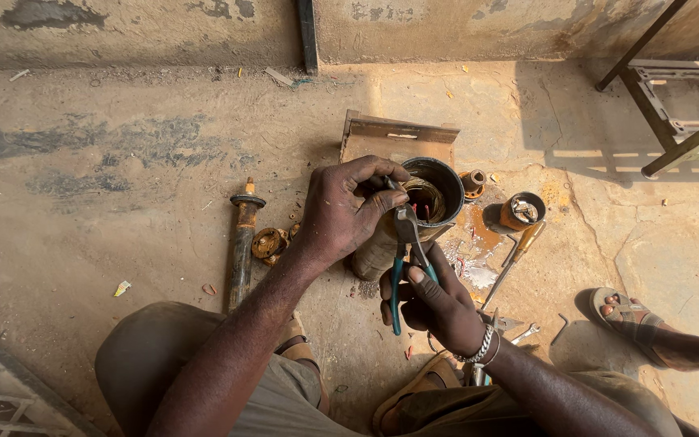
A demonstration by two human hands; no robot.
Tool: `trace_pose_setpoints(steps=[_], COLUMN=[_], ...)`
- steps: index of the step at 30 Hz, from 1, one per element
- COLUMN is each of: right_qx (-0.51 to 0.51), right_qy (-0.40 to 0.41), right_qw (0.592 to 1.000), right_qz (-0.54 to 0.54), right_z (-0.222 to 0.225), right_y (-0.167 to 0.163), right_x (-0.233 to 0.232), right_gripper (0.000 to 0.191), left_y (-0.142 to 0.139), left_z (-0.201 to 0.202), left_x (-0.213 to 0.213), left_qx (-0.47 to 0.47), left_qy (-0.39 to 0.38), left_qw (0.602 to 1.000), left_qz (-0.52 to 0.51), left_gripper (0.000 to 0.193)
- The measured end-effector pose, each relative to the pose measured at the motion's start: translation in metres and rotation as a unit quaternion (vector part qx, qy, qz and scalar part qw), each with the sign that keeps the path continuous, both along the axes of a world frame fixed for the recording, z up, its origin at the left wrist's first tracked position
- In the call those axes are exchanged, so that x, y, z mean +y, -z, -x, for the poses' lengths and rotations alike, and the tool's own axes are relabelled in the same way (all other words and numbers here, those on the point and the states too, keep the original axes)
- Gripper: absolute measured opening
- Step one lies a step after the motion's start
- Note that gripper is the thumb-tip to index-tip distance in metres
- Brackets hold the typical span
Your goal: The person sits on the floor and uses pliers to pull and adjust wires inside a cylindrical motor component. They repeatedly reach into the component, grip wires, and reposition them while other tools and parts lie nearby.
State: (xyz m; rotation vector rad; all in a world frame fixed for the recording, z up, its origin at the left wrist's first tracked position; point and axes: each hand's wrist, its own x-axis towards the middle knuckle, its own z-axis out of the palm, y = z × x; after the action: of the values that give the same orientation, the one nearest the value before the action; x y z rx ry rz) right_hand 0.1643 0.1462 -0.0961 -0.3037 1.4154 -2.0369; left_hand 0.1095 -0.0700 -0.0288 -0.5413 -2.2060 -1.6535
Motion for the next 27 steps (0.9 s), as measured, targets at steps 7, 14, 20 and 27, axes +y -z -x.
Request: trace_pose_setpoints(steps=[7, 14, 20, 27], right_qx=[0.177, 0.328, 0.274, 0.245], right_qy=[-0.014, 0.149, 0.245, 0.239], right_qw=[0.978, 0.929, 0.929, 0.939], right_qz=[-0.105, -0.089, -0.044, -0.043], right_z=[-0.016, 0.026, 0.046, 0.050], right_y=[-0.002, -0.026, -0.044, -0.046], right_x=[-0.003, 0.029, 0.048, 0.059], right_gripper=[0.046, 0.034, 0.030, 0.028], left_y=[-0.014, 0.005, 0.001, -0.007], left_z=[0.003, 0.005, 0.029, 0.024], left_x=[-0.029, 0.004, 0.047, 0.061], left_qx=[-0.051, 0.128, -0.101, 0.101], left_qy=[-0.047, -0.053, -0.001, -0.058], left_qw=[0.997, 0.960, 0.902, 0.842], left_qz=[0.026, 0.244, 0.420, 0.527], left_gripper=[0.025, 0.035, 0.015, 0.017])
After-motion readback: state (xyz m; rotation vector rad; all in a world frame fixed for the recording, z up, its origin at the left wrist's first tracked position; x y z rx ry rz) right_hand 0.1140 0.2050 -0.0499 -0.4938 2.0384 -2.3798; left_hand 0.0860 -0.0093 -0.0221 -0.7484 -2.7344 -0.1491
